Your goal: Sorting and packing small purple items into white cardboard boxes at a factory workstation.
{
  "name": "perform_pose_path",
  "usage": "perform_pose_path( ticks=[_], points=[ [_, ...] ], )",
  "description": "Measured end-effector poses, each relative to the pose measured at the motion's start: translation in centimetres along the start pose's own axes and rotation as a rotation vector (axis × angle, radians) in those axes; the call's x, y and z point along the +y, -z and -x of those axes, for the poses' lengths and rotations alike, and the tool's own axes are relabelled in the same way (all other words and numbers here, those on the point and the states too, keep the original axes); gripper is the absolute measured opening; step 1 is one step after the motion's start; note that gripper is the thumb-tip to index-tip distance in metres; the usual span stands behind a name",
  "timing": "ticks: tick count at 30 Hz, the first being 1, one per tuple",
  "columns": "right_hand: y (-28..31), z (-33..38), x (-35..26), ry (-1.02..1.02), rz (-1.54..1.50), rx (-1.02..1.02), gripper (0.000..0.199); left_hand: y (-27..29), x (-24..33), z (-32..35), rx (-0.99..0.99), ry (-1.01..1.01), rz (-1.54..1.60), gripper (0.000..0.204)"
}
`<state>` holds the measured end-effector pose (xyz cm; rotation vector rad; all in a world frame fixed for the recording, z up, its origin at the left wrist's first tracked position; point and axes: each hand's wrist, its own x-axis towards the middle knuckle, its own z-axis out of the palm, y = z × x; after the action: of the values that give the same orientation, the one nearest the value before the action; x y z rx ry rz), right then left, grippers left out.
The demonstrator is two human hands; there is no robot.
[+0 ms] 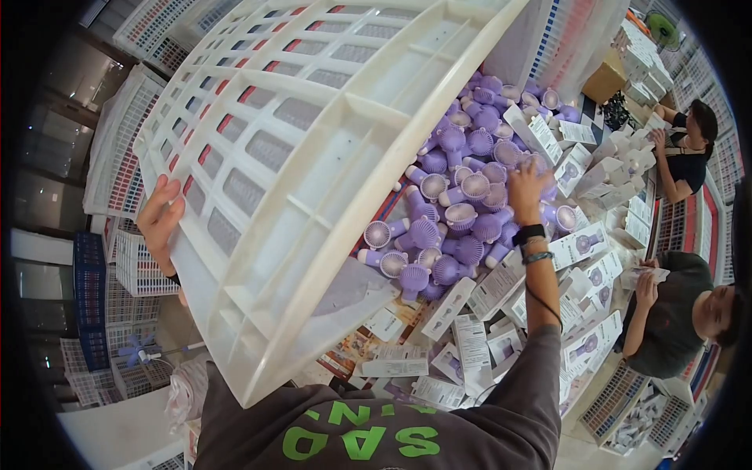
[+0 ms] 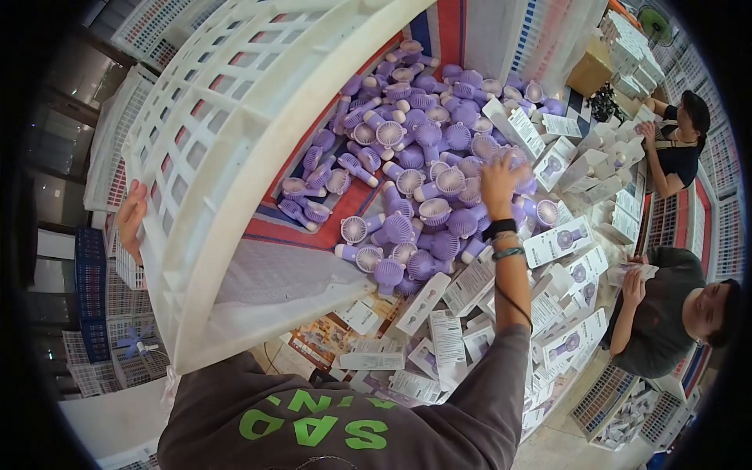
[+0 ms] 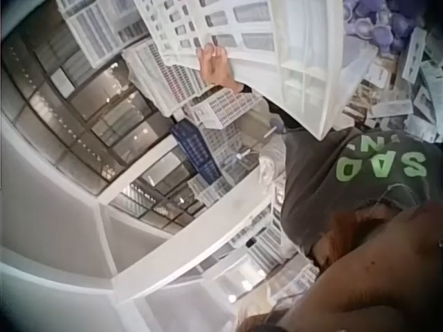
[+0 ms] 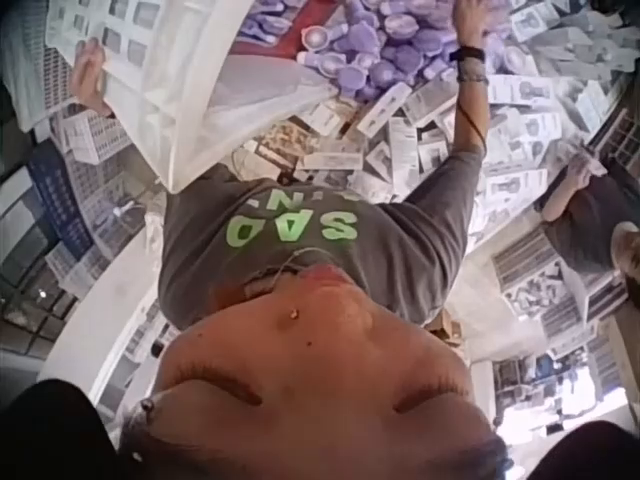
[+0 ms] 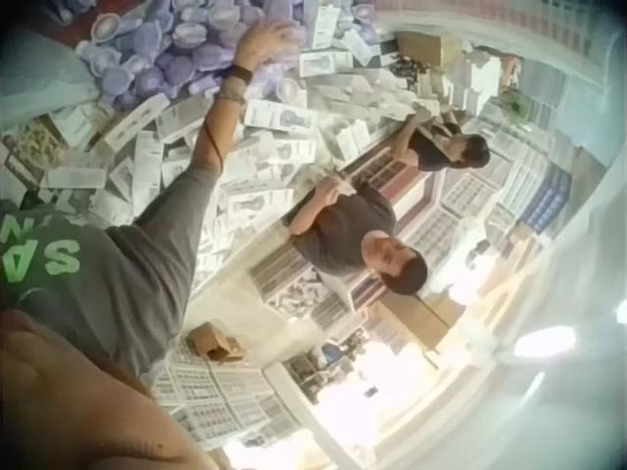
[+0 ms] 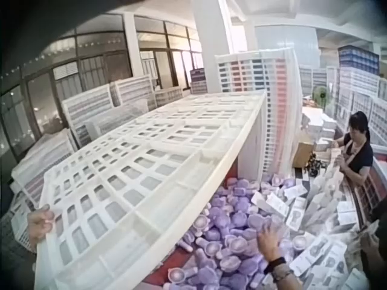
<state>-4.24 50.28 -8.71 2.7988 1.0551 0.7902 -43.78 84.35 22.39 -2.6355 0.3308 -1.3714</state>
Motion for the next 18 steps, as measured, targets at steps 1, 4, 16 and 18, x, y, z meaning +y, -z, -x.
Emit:
perform_pose_path(
  ticks=[1, 4, 16, 18],
  points=[
    [1.7, -1.1, -3.5, 0.092, -0.182, -0.077, 0.014, 0.4, -0.2, 0.3, -0.01, -0.001, -0.017, 0.035],
    [2.1, 0.8, -16.3, 0.36, -0.658, -0.227, 0.025, -0.8, -0.2, -0.2, 0.084, -0.016, 0.294, 0.075],
    [-1.4, 7.7, -31.3, 0.362, -0.221, -0.569, 0.042, 3.7, -2.8, 1.3, -0.253, -0.061, 0.224, 0.044],
    [-1.7, 5.5, -28.6, 0.147, -0.402, -0.479, 0.033, 3.3, -3.2, 2.2, -0.196, -0.063, 0.103, 0.039]
  ],
)
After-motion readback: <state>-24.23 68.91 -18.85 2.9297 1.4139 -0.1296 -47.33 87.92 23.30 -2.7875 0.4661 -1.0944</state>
